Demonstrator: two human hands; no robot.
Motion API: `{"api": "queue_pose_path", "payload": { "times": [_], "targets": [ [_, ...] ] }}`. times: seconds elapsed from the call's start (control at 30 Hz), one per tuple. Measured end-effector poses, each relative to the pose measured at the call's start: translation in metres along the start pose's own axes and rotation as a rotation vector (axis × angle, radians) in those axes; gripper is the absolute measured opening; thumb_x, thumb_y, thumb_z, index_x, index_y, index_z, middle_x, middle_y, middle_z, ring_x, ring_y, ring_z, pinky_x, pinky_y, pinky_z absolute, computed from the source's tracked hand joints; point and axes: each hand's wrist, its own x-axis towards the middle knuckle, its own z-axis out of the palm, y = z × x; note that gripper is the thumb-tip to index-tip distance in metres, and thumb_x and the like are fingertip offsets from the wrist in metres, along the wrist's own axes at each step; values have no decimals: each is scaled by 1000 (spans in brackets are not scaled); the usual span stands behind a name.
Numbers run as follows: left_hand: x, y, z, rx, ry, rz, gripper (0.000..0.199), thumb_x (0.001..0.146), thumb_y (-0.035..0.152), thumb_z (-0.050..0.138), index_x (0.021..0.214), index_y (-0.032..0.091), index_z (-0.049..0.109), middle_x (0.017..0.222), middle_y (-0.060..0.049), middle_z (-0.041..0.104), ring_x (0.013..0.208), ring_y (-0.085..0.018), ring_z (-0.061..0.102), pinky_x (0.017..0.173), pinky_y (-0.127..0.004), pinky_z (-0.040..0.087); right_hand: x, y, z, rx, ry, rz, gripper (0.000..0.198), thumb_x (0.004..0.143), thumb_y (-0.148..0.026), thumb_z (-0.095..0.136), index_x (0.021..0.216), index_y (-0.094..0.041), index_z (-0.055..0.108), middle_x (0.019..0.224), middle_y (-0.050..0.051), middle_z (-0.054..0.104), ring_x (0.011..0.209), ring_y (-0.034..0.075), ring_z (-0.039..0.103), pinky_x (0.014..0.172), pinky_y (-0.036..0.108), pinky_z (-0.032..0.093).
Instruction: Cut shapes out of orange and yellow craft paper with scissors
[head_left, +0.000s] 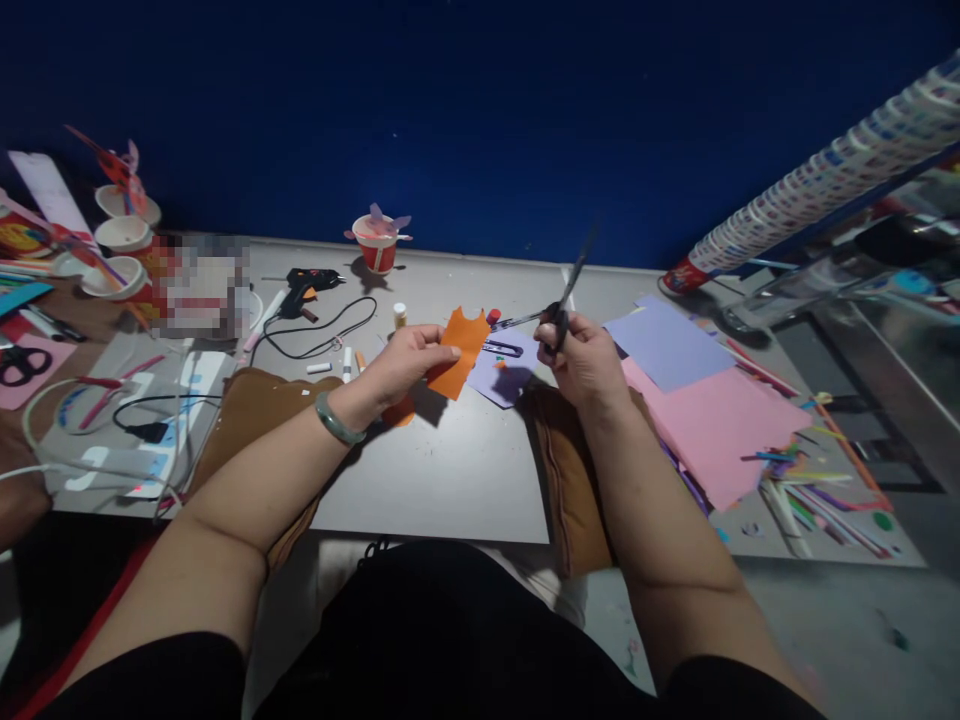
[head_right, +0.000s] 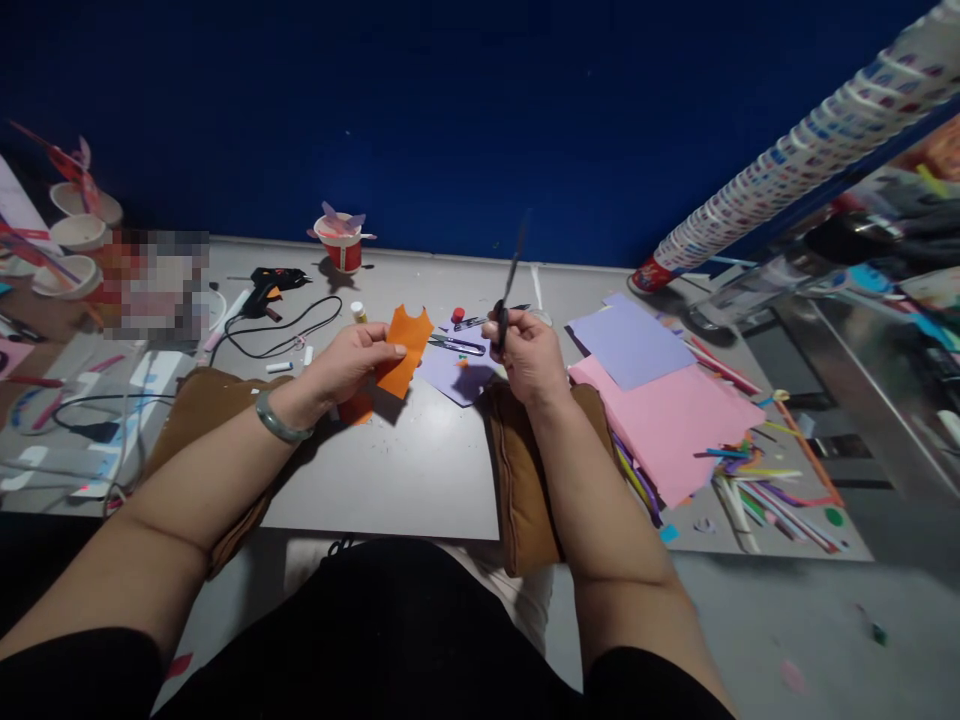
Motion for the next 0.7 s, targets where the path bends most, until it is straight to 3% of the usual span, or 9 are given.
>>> {"api": "queue_pose_path", "payload": {
  "times": [0.1,0.27,0.53,0.7],
  "targets": [
    [-2,-6,5,10,-23,-45,18,74,25,75,83,13,66,67,-1,63,55,-8,53,53,-22,37,-6,-1,12,64,-15,48,46,58,-55,83,74,-23,55,62,-5,52,48,8,39,44,25,31],
    [-5,-16,13,41,-63,-55,18,73,26,77,78,14,63,64,-1,62,54,-9,55,52,-23,36,-25,-1,29,27,-131,30,59,48,-58,91,78,-22,54,70,-3,57,56,10,46,52,26,41],
    [-6,-20,17,71,-78,-40,24,74,31,80,70,18,61,50,5,49,42,-6,38,44,-23,22,-33,-1,33,-59,-170,37,54,54,-52,87,76,-22,48,65,-7,44,57,9,37,55,25,35],
    [-7,-17,20,72,-27,6,28,75,36,80,70,18,60,48,6,45,42,-6,35,44,-24,23,-35,-4,35,-76,-191,7,53,56,-53,87,75,-22,48,65,-7,44,58,9,39,56,26,36]
  ]
}}
